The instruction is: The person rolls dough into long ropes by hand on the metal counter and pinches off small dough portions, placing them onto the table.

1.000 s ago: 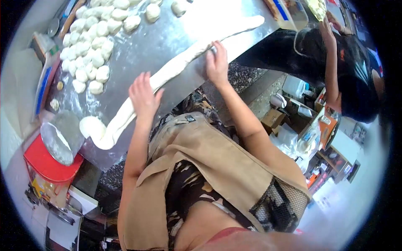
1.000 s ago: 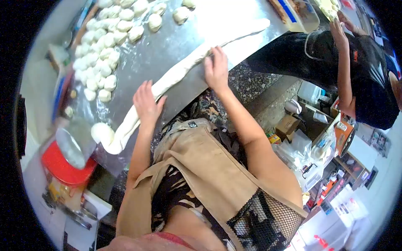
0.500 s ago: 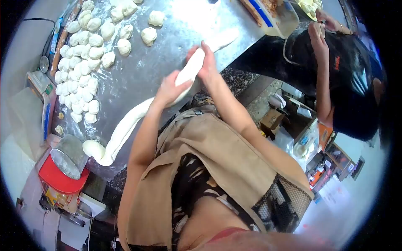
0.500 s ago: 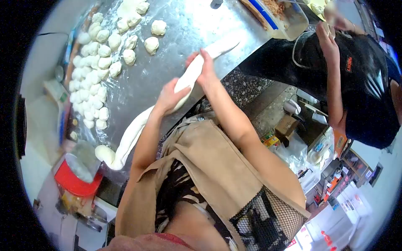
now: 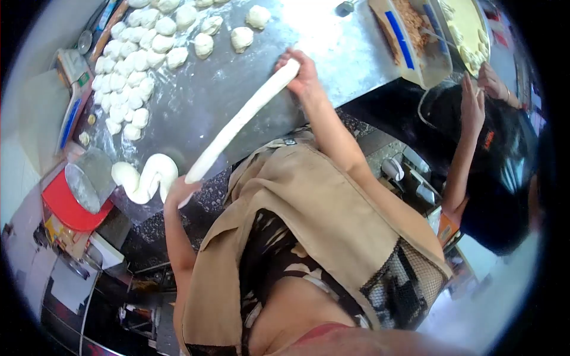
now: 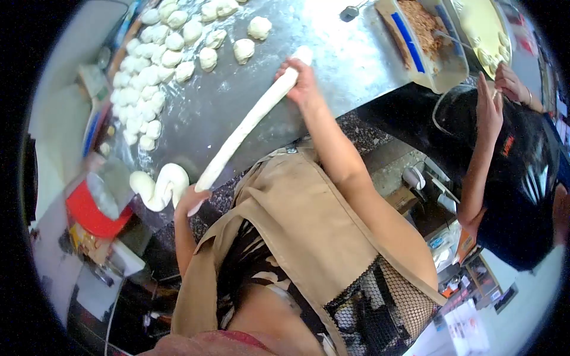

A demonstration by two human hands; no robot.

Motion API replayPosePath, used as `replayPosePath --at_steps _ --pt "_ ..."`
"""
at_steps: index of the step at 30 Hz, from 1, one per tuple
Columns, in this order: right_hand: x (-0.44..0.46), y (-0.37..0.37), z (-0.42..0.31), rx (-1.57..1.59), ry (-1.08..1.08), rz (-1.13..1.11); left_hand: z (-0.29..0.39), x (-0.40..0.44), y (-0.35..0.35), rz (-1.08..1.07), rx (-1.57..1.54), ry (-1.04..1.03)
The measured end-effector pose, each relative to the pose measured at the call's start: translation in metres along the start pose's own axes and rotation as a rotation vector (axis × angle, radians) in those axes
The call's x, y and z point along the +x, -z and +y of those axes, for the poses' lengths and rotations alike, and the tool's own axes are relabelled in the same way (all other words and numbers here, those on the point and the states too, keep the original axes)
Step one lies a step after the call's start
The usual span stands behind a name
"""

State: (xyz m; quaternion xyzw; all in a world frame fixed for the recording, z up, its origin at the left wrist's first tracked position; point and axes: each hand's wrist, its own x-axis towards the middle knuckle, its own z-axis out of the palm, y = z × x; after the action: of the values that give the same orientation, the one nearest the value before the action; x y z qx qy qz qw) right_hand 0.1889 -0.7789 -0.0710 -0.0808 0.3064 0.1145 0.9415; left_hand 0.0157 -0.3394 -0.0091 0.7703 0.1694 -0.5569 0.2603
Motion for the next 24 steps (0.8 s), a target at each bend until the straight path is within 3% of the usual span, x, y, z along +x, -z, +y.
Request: replayPosePath --at_steps 2,3,5,6,7,9,11,12,14,19,22,24 --pt "0.001 -0.013 0.042 -0.087 0.025 0.091 -0.002 -0.008 0.001 0.222 0.193 0.01" --pt "0.003 -0.016 0.057 -0.129 0.025 0.057 0.003 -0.005 0.0 0.222 0.347 0.021" --pt "0.0 -0.028 0.066 -0.226 0.035 0.028 0.068 -0.016 -0.015 0.45 0.426 0.008" --pt "-0.005 -0.038 0.068 -0.325 0.061 0.006 0.082 0.001 -0.027 0.764 0.361 -0.487" --pt "-0.016 -0.051 0.068 -0.529 0.128 0.002 0.144 -0.003 -0.023 0.764 0.255 -0.581" --pt "-0.036 -0.074 0.069 -0.612 0.164 -0.066 0.231 0.006 -0.03 0.908 -0.06 -0.905" --pt "-0.054 -0.093 0.066 -0.878 0.35 -0.079 0.283 0.026 -0.037 0.603 -0.544 -0.878" --pt "-0.06 -0.105 0.062 -0.891 0.356 -0.089 0.285 0.028 -0.038 0.609 -0.555 -0.89" --pt "-0.067 -0.122 0.053 -0.796 0.488 -0.112 0.287 0.037 -0.044 0.47 -0.3 -0.681" --pt "-0.074 -0.109 0.044 -0.699 0.398 -0.02 0.303 0.007 -0.049 0.514 -0.319 -0.727" --pt "-0.085 -0.12 0.04 -0.772 0.487 -0.115 0.32 -0.004 -0.049 0.638 -0.404 -0.855" --pt "-0.089 -0.129 0.042 -0.593 0.509 -0.12 0.319 0.004 -0.053 0.609 -0.443 -0.859"
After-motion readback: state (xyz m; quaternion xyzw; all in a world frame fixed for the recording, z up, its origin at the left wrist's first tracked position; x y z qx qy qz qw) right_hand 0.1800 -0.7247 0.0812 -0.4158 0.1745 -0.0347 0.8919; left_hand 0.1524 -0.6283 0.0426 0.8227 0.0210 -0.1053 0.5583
